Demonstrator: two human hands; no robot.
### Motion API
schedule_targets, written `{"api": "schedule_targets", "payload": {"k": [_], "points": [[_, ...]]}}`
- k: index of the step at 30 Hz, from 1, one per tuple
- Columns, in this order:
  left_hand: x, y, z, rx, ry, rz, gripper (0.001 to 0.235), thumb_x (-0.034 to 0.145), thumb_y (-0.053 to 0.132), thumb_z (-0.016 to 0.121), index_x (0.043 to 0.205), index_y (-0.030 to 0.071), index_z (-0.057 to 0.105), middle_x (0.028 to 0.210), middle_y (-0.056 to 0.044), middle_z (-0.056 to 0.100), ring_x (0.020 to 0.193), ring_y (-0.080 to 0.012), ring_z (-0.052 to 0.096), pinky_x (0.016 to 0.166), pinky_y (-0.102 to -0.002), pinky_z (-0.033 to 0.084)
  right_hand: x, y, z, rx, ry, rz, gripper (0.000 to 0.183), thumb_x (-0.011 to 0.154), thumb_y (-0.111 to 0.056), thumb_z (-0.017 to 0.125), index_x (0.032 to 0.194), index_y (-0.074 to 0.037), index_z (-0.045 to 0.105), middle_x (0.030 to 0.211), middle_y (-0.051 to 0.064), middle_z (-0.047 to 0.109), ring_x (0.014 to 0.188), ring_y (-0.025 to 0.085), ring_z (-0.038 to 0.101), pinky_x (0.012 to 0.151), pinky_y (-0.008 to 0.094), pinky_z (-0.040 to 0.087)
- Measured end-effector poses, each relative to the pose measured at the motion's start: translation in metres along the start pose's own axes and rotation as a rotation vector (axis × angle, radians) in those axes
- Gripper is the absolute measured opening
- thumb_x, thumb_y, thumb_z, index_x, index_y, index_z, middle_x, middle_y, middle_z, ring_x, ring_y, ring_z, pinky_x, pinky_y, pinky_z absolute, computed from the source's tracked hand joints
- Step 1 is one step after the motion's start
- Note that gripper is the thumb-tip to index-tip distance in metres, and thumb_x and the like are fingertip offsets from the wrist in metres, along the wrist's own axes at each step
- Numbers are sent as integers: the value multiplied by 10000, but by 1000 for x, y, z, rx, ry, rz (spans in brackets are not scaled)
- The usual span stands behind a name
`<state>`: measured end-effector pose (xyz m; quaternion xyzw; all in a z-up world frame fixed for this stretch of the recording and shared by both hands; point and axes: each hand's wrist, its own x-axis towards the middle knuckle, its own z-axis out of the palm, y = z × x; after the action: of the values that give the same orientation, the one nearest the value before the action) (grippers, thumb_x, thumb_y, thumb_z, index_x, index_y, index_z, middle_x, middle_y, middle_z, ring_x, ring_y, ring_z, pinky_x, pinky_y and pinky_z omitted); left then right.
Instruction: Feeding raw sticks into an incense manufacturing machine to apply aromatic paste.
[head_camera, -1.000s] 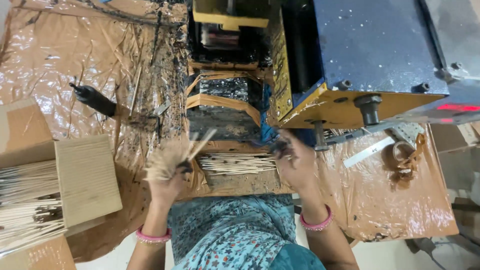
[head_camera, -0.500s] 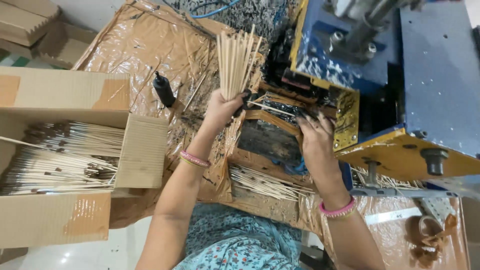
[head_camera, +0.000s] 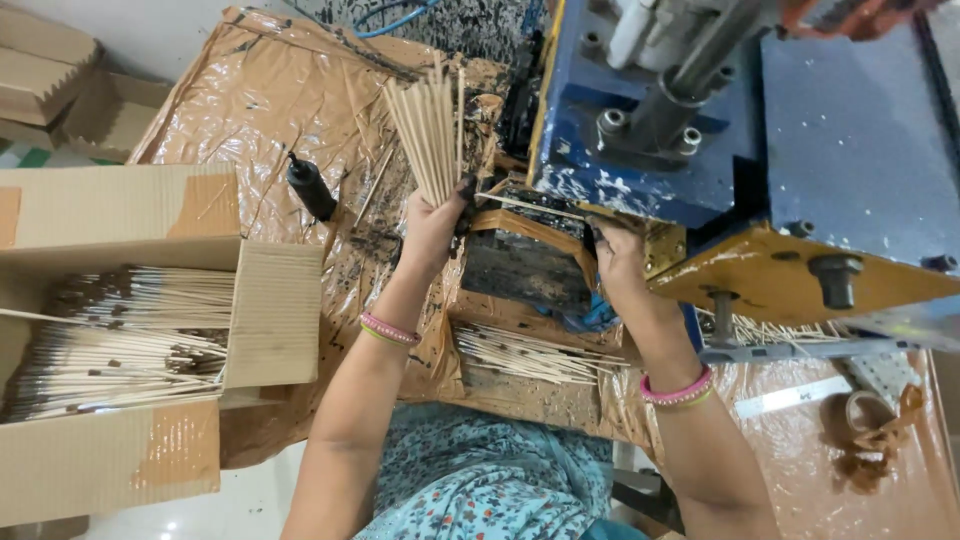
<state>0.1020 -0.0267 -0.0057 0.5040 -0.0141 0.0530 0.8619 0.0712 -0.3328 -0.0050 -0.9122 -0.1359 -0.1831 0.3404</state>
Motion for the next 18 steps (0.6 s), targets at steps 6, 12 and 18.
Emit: {"api": "schedule_targets", "payload": {"k": [6, 12, 18], "points": [[-82, 12, -31, 340, 157, -3, 184, 922, 17, 557, 1020, 27, 712, 825, -56, 727, 484, -70, 526, 382, -238, 431, -68, -57, -93, -232, 333, -116, 209, 930, -31, 725, 1133, -74, 749, 1018, 159, 748, 871, 317, 703, 843, 395, 534], [-132, -39, -96, 371, 163, 247, 122, 1076, -43, 570, 996, -32, 662, 844, -37, 642, 723, -65, 553, 613, -226, 436, -125, 5, -119, -193, 451, 277, 351, 893, 43, 632, 1239, 30, 693, 1204, 198, 721, 993, 301, 700, 829, 385, 541], [-130, 21, -7, 666, -493, 223, 227, 783, -84, 644, 971, -10, 748, 920, -14, 755, 783, -119, 708, 692, -279, 570, -121, -21, -48, 545, 108, 249, 281, 915, 11, 660, 1193, 39, 630, 1060, 63, 671, 914, 93, 599, 791, 241, 497]]}}
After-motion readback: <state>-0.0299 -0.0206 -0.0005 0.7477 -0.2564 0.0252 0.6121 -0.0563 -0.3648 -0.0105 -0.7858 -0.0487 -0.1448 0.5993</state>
